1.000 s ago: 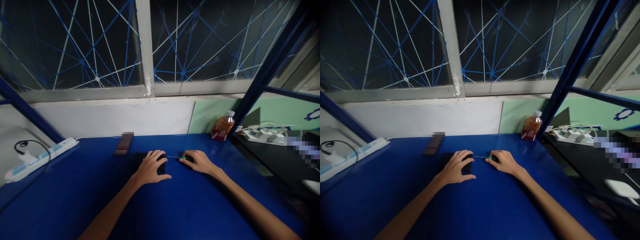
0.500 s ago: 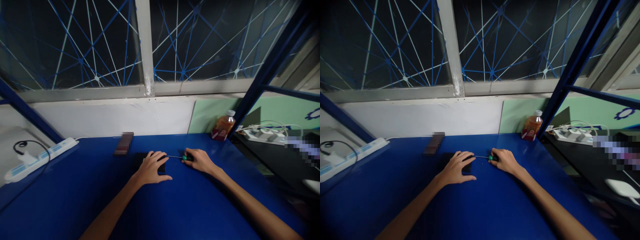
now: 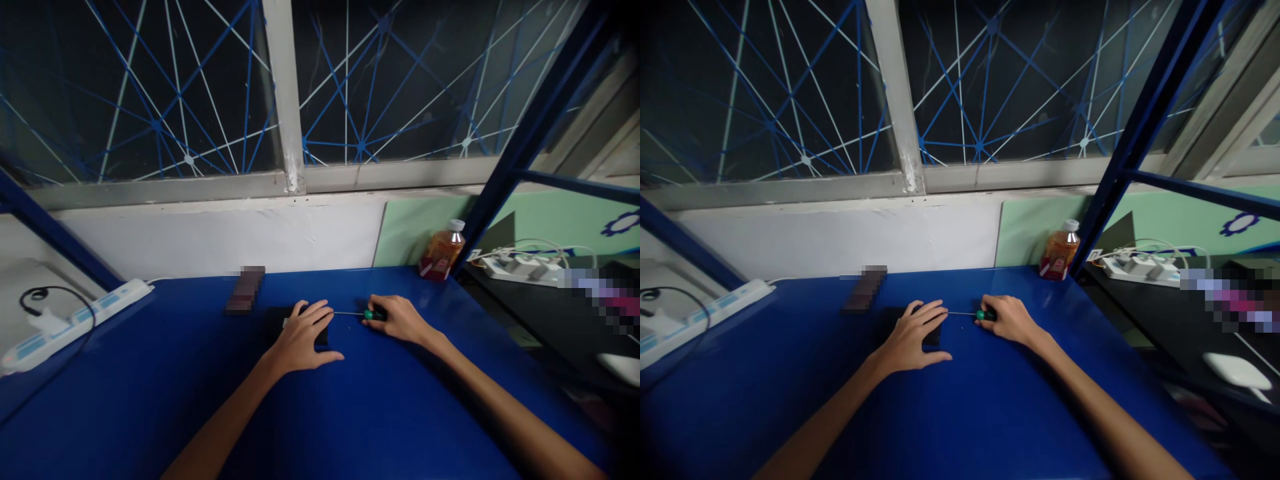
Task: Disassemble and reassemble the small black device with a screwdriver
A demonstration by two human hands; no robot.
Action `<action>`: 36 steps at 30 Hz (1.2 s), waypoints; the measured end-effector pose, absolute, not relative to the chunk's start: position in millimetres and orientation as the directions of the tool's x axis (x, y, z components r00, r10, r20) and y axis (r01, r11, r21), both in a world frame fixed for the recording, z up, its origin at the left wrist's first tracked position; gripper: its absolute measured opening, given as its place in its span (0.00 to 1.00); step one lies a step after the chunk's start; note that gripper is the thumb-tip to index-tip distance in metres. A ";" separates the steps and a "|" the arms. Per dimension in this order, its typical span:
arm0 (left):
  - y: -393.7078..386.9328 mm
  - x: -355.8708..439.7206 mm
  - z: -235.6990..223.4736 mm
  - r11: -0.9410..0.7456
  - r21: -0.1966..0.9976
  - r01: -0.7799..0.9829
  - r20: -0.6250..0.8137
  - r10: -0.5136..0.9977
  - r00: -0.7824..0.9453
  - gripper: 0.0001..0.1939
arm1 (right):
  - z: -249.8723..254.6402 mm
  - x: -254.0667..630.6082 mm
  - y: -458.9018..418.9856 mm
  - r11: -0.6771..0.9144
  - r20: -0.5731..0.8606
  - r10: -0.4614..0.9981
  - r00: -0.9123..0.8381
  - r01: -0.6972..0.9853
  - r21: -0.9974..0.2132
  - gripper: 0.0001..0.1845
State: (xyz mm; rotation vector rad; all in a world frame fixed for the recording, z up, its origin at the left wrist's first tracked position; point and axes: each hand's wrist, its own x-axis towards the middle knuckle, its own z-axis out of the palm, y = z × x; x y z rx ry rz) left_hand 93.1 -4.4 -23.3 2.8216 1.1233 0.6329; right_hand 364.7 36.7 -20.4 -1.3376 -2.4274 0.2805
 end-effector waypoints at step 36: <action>12.0 68.5 -19.2 -0.629 0.338 0.700 0.451 0.761 0.466 0.33 | 11.0 354.2 14.0 0.648 0.222 0.749 -0.624 0.621 -0.440 0.24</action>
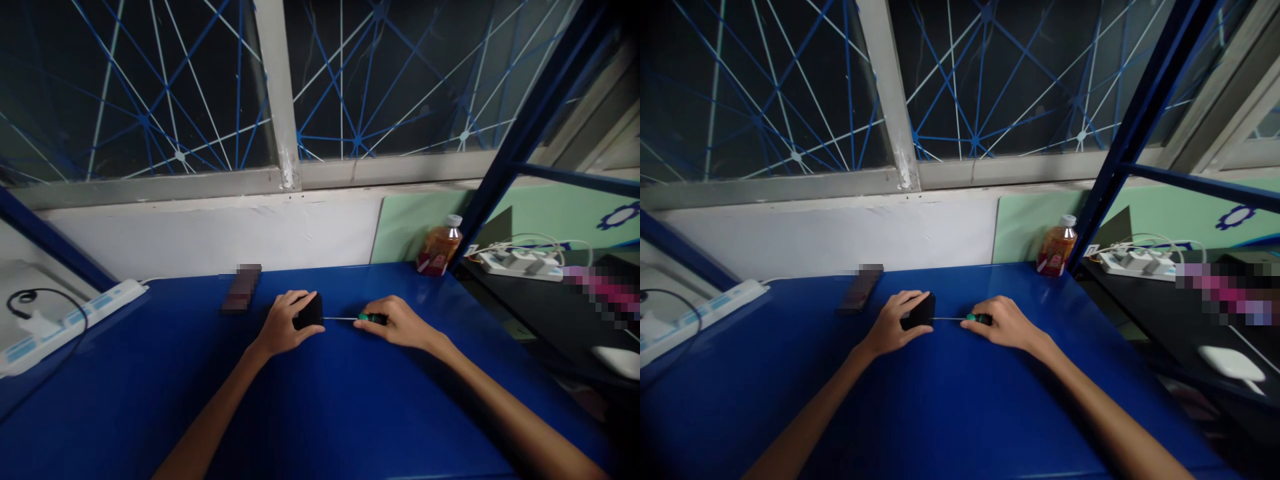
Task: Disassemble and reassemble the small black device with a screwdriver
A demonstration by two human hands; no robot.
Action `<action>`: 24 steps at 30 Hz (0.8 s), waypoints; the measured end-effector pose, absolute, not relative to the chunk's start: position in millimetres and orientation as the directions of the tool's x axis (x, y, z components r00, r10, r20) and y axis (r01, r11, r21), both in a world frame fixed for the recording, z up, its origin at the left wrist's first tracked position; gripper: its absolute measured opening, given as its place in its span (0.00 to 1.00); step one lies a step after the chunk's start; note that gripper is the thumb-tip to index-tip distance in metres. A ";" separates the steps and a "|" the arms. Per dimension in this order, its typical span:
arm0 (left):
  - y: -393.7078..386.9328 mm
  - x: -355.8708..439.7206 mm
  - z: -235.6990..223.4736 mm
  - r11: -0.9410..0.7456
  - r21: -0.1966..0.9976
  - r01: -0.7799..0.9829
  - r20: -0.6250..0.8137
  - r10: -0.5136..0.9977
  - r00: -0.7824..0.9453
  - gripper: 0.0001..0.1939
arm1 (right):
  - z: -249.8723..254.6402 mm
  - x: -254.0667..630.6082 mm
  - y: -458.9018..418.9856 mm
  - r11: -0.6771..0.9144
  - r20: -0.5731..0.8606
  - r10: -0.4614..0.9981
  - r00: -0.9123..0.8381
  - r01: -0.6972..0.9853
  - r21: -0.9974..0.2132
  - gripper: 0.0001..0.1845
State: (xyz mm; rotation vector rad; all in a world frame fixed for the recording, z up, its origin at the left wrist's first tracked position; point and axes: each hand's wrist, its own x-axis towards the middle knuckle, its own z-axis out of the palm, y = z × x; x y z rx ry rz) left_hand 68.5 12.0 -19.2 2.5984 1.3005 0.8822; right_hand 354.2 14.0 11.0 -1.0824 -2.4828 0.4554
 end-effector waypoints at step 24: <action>9.3 70.4 -14.9 -0.618 0.370 0.694 0.435 0.775 0.458 0.33 | 11.9 354.8 14.0 0.629 0.195 0.763 -0.617 0.636 -0.447 0.23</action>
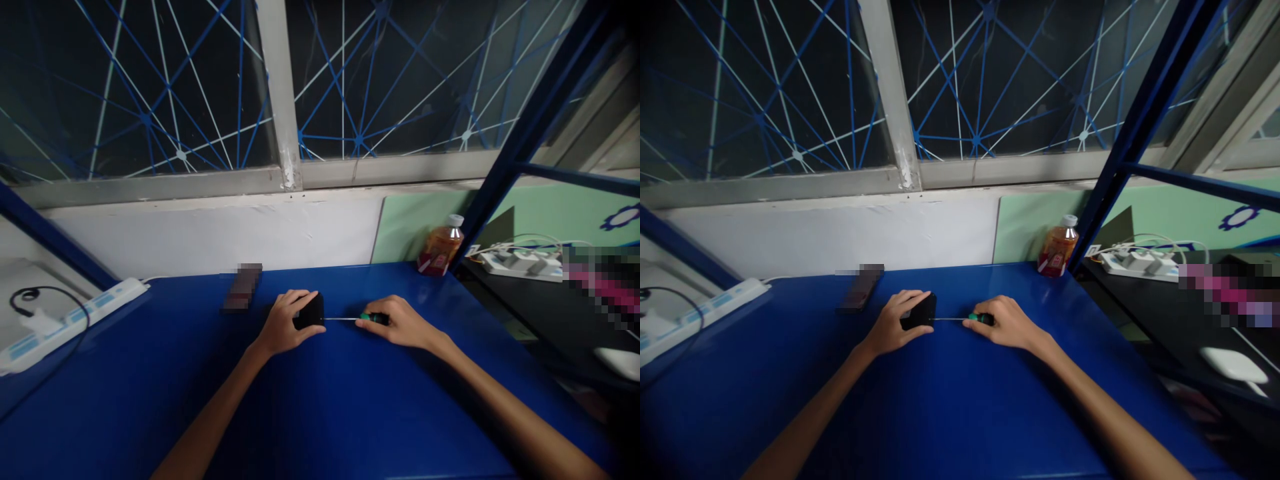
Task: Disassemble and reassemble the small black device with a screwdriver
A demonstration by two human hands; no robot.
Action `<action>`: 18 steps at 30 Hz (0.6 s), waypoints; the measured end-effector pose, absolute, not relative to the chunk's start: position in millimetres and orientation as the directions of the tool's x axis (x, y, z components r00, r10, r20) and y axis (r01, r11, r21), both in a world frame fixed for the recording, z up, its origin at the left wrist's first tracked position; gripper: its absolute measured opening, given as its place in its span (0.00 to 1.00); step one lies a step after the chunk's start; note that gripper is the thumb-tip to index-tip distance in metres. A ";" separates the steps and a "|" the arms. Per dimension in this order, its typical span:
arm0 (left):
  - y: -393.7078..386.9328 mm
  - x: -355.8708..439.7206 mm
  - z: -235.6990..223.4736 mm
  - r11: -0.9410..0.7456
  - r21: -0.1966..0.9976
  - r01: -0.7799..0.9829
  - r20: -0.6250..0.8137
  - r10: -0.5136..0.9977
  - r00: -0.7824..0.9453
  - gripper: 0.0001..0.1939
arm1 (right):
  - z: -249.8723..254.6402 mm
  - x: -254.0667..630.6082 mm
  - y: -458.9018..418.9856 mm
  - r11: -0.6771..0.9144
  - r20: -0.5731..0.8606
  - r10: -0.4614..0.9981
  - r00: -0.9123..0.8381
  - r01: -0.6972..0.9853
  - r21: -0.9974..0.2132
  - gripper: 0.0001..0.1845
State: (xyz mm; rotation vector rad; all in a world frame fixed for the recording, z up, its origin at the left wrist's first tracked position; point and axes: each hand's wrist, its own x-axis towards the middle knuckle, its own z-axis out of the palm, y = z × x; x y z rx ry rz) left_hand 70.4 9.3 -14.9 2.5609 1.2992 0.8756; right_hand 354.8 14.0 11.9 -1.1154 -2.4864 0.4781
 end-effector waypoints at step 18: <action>10.0 71.4 -19.4 -0.631 0.337 0.699 0.446 0.761 0.472 0.33 | 5.4 358.4 17.4 0.638 0.222 0.758 -0.614 0.626 -0.449 0.21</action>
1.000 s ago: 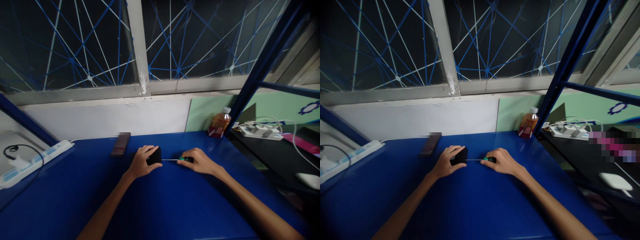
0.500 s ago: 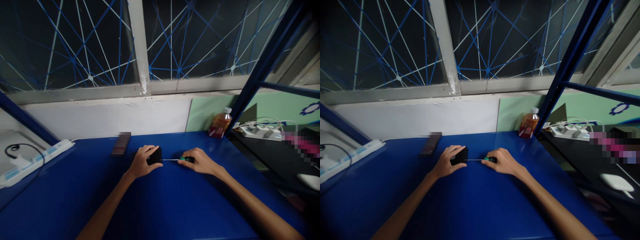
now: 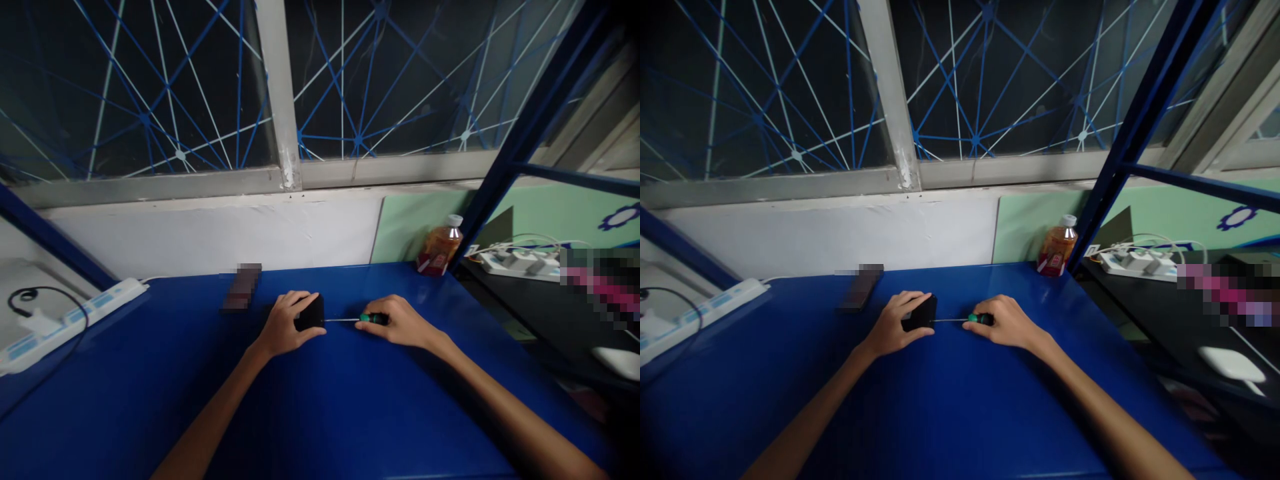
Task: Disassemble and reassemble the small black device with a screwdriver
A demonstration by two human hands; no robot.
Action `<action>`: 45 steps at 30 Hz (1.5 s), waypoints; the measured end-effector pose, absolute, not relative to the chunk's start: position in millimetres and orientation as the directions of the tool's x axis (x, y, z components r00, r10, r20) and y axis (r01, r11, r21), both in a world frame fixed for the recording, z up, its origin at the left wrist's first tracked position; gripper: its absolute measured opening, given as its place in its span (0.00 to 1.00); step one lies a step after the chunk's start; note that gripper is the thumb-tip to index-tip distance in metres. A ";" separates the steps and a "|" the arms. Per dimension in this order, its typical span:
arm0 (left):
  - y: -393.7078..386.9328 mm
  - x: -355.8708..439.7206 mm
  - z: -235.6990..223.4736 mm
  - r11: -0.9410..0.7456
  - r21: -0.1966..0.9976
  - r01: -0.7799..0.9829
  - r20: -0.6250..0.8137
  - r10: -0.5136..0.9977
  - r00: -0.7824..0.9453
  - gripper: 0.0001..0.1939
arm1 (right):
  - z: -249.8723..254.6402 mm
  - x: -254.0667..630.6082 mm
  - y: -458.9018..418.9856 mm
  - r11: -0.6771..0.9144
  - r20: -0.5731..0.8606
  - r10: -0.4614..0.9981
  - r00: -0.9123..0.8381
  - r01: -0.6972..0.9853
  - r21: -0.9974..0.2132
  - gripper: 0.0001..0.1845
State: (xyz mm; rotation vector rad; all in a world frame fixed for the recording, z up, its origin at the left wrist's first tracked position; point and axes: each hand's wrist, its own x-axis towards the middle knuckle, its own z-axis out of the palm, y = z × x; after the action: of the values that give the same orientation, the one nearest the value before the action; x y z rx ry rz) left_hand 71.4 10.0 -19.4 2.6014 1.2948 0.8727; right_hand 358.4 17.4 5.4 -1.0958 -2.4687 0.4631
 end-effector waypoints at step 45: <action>8.3 77.3 -35.6 -0.664 0.261 0.701 0.404 0.734 0.545 0.35 | -7.3 363.2 25.2 0.364 -0.118 0.734 -0.669 0.534 -0.763 0.23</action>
State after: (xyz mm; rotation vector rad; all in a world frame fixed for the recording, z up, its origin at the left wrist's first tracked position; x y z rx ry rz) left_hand 77.3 8.3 -35.6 2.7011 1.2562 0.7556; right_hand 363.2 25.2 -7.3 -1.1324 -2.3845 1.1941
